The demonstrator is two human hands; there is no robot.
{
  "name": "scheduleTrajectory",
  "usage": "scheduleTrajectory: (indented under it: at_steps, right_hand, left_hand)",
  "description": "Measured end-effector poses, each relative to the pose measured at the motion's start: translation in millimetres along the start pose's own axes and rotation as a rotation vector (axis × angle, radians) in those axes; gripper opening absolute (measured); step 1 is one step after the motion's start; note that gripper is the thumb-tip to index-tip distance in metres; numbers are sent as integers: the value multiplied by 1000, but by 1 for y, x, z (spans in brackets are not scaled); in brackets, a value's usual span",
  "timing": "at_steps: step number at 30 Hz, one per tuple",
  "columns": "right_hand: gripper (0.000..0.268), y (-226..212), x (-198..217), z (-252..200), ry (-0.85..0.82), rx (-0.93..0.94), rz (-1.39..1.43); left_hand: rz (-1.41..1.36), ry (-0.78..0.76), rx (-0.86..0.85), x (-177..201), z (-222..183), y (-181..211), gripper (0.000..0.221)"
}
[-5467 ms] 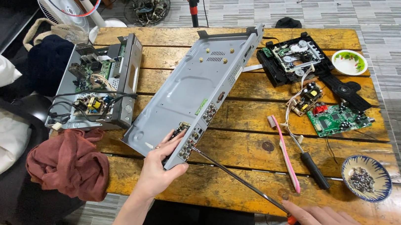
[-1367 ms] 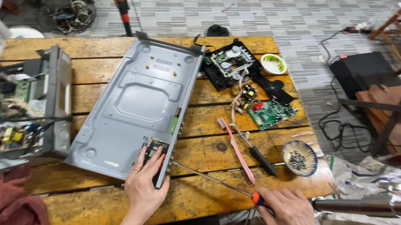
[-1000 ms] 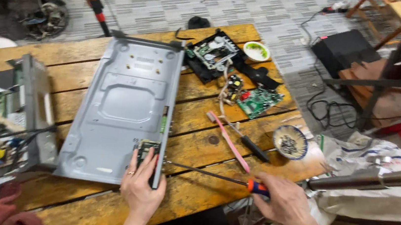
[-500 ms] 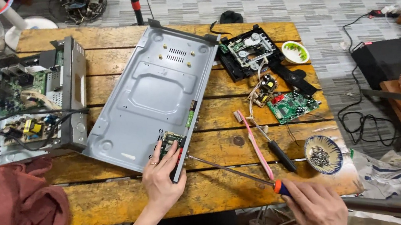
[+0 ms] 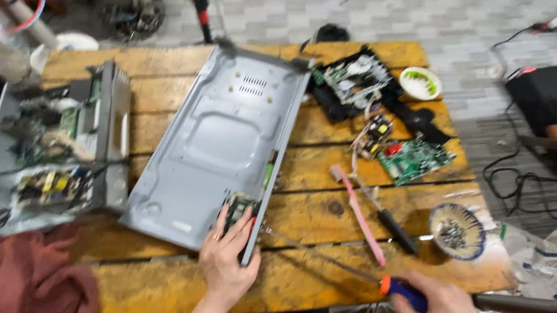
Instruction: Disassembling an electronic device to remove and clean circuit boards
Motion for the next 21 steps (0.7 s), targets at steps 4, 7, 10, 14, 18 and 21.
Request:
scheduleTrajectory:
  at_steps: [4, 7, 10, 14, 18, 21]
  right_hand:
    - [39, -10, 18, -3, -114, -89, 78]
    - [19, -5, 20, -5, -60, 51, 165]
    - [27, 3, 16, -4, 184, 293, 145]
    - [31, 20, -6, 2, 357, 434, -23]
    - [28, 18, -10, 3, 238, 347, 41]
    - [31, 14, -2, 3, 137, 281, 128]
  left_hand:
    - [3, 26, -2, -3, 0, -1, 45]
    - [28, -31, 63, -12, -7, -7, 48]
    - [2, -35, 57, -9, -7, -7, 48]
    - [-6, -29, 62, -6, -4, -6, 50]
    - [2, -51, 94, -6, -2, -4, 49]
    - [12, -16, 31, -4, -2, -4, 47]
Point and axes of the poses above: each hand's wrist, its own z-axis towards the middle knuckle, its own x-axis out of the back of the hand, y = z × x, the point moved 1 cm from there along z, towards the middle knuckle, and after that the axes turned 1 degree about -x, right-handed, at the moved point
